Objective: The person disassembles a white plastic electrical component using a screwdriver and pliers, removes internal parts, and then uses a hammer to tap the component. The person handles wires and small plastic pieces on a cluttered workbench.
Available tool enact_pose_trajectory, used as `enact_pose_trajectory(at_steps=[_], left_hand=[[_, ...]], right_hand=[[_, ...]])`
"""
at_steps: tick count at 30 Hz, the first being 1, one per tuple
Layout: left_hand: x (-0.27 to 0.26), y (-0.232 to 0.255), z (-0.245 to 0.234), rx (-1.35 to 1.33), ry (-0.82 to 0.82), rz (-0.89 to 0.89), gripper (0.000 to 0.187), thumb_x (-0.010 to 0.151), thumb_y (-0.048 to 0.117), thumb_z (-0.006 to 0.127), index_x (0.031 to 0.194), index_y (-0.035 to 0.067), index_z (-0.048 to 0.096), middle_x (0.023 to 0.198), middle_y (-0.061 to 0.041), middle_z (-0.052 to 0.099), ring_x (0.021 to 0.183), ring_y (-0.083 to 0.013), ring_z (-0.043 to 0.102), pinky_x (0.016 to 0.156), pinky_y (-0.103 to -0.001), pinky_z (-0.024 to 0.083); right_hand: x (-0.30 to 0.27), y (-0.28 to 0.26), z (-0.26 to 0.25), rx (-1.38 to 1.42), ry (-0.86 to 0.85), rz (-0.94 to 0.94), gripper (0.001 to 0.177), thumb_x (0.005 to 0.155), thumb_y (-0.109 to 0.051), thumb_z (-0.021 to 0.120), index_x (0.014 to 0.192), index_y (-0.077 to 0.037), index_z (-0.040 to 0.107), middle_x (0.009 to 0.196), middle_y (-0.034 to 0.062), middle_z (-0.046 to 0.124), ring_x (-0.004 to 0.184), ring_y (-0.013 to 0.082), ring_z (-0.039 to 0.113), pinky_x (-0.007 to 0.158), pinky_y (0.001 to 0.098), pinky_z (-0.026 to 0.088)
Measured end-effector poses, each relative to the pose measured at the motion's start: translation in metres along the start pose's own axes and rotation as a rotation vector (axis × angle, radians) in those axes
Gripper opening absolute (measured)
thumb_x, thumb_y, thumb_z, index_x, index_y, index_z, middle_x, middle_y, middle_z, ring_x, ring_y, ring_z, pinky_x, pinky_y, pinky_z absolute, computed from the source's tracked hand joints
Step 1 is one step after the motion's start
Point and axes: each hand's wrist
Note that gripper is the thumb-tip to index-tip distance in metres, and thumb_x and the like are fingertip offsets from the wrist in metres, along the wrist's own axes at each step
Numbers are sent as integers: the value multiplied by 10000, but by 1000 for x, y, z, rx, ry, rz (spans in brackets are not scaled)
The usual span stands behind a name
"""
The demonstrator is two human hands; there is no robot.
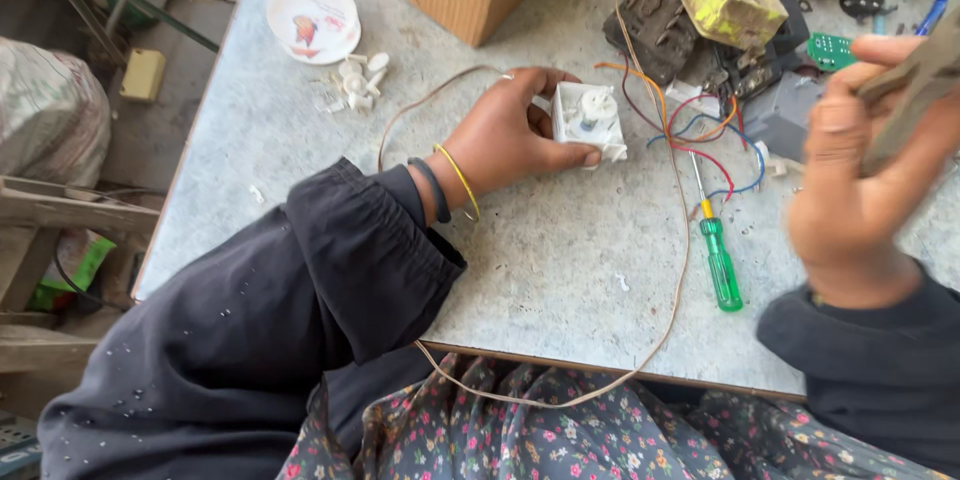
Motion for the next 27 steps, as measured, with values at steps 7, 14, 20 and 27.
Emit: enact_pose_trajectory(at_steps=[7,14,20,27], left_hand=[[2,2,-8,131,8,-20,822,661,376,969,1291,-27,629,916,-106,671,715,-134,609,638,-291,532],[2,6,-9,165,23,24,831,637,412,986,1259,-18,641,897,-73,626,710,-131,565,618,-296,513],[-1,-6,-6,162,57,90,789,661,421,989,1229,-15,657,933,-66,639,732,-117,594,639,-277,524],[6,-6,-12,261,73,20,799,636,421,1005,1210,-6,648,772,-86,603,647,-137,541,580,-301,471]], right_hand=[[-2,28,12,-332,-240,-432,228,923,0,629,1110,-125,593,1034,116,690,922,307,653,814,401,501],[-7,39,11,-402,-278,-388,250,865,35,638,1100,-42,609,887,152,621,779,348,599,695,451,467],[1,18,13,-442,-100,-582,375,853,75,609,1224,112,567,1015,250,668,911,393,658,791,476,533],[13,-22,4,-343,-202,-67,153,1063,-61,562,1189,-51,648,1020,146,662,872,316,643,792,413,501]])
Point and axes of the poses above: each hand's wrist, its own x-axis towards the middle knuckle, its own z-axis out of the palm, y = z × x
